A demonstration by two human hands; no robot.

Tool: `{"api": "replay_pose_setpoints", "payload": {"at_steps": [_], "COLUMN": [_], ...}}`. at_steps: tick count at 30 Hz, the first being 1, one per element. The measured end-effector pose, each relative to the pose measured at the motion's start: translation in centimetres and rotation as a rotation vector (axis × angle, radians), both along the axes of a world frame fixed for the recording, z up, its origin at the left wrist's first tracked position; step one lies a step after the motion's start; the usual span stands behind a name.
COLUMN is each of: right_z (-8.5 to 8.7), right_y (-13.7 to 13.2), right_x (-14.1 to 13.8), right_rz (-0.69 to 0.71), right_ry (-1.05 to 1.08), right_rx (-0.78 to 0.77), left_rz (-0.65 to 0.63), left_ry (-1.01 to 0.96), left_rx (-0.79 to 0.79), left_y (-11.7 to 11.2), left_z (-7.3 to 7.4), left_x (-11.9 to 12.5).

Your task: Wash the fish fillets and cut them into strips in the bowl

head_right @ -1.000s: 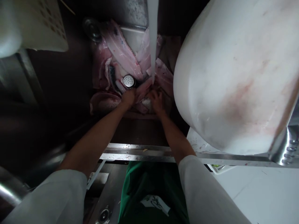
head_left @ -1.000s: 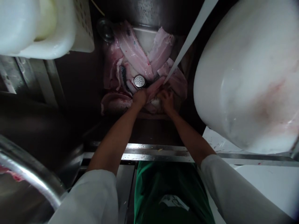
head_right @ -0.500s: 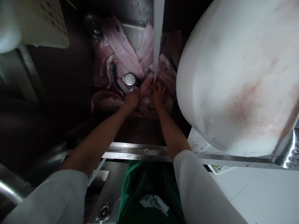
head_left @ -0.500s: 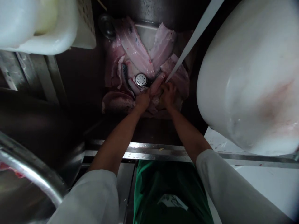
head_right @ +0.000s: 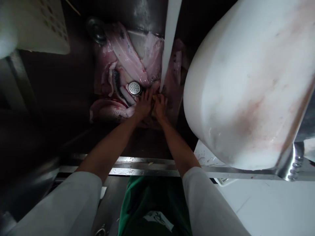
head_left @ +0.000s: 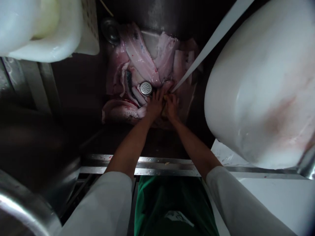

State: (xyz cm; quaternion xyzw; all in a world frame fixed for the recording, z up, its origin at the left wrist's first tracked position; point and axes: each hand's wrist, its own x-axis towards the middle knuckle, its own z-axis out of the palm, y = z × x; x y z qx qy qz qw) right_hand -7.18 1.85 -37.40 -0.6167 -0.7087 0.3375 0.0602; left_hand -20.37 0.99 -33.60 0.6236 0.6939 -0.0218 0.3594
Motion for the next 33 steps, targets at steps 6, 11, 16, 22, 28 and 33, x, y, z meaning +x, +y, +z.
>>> {"api": "replay_pose_setpoints", "payload": {"at_steps": [6,11,16,22,28,33], "right_z": [-3.2,-1.0,-2.9,-4.8,-2.2,0.4], "right_y": [9.8,5.6,6.2,12.8,3.7,-0.4], "right_x": [-0.2,0.8,0.8,1.3,1.0,1.8], "right_rz": [-0.209,-0.175,0.018,-0.202,-0.093,0.148], "right_ry": [-0.031,-0.054,-0.107,-0.088,-0.071,-0.076], "right_rx": [0.096,0.159,0.133,0.141,0.06,-0.078], "left_rz": [0.121,0.131,0.063,0.039,0.047,0.045], "left_ry": [-0.135,-0.133,-0.08,0.028,0.05,0.056], "left_rx": [0.049,0.054,0.053,0.046,-0.046,-0.087], "left_y": [-1.1,-1.0,-1.3,-1.2,-0.3,0.0], "left_z": [-2.6,-2.6,-2.6,-2.4,-1.3,-0.7], "left_x": [0.0,0.3,0.1,0.5,1.1,0.5]}}
